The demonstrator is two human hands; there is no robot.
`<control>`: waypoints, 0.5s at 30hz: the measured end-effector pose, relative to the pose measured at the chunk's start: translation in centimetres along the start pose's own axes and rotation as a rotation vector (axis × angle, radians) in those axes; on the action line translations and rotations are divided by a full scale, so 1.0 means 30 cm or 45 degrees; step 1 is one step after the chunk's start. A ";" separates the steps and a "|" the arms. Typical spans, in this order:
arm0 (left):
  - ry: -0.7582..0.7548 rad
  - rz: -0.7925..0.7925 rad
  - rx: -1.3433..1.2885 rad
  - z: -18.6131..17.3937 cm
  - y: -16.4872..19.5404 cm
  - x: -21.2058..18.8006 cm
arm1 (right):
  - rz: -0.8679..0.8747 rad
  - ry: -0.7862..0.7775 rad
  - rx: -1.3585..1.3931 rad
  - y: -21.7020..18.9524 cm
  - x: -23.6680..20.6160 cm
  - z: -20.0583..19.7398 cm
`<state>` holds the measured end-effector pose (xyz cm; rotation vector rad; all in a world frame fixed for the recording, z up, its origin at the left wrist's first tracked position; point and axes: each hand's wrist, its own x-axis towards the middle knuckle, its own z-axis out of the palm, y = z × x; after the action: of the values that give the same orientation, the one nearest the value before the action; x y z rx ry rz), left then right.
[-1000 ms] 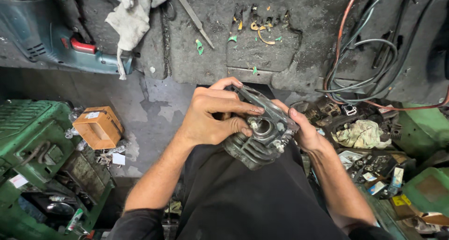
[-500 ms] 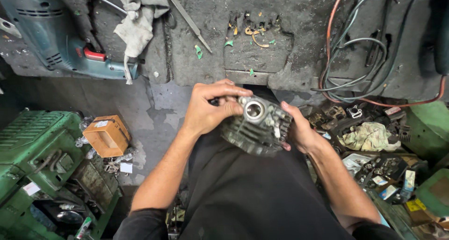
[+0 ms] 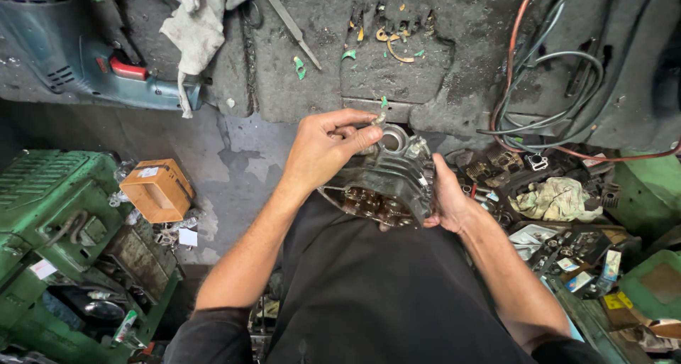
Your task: The person holds a small engine cylinder head on the workbench and uses a corded die grinder to grind its surface, repositioning the head to work different areas. They then lift and turn a finned engine cylinder, set it down, and wipe the head with a cloth.
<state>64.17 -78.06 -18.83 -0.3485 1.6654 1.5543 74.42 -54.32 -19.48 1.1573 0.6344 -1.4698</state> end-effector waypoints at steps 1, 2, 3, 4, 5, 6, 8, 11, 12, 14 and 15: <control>0.008 0.002 0.021 0.000 0.013 -0.003 | -0.024 -0.001 -0.046 -0.003 -0.002 -0.001; 0.015 0.005 0.045 -0.001 0.030 -0.007 | -0.051 -0.004 -0.090 -0.010 -0.007 -0.003; 0.025 0.042 0.111 -0.004 0.052 -0.014 | -0.084 -0.007 -0.131 -0.015 -0.015 -0.002; 0.035 0.089 0.182 -0.010 0.077 -0.023 | -0.150 -0.020 -0.123 -0.022 -0.023 0.003; 0.048 0.147 0.254 -0.016 0.106 -0.031 | -0.226 -0.034 -0.119 -0.037 -0.034 0.008; 0.045 0.255 0.271 -0.024 0.138 -0.042 | -0.307 -0.049 -0.118 -0.055 -0.053 0.014; 0.038 0.495 0.308 -0.047 0.207 -0.063 | -0.378 0.111 -0.226 -0.118 -0.101 0.026; 0.122 0.874 0.362 -0.081 0.304 -0.078 | -0.725 0.257 -0.495 -0.241 -0.181 0.065; 0.162 0.968 0.376 -0.090 0.331 -0.074 | -0.879 0.293 -0.604 -0.296 -0.200 0.084; 0.236 1.144 0.395 -0.100 0.367 -0.053 | -1.466 0.051 -0.708 -0.433 -0.214 0.135; 0.299 1.259 0.423 -0.101 0.376 -0.035 | -1.554 0.139 -0.775 -0.505 -0.219 0.159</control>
<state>56.00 -78.93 -10.46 0.5869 2.4272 1.8815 58.05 -51.94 -14.86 0.2919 1.9169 -1.9328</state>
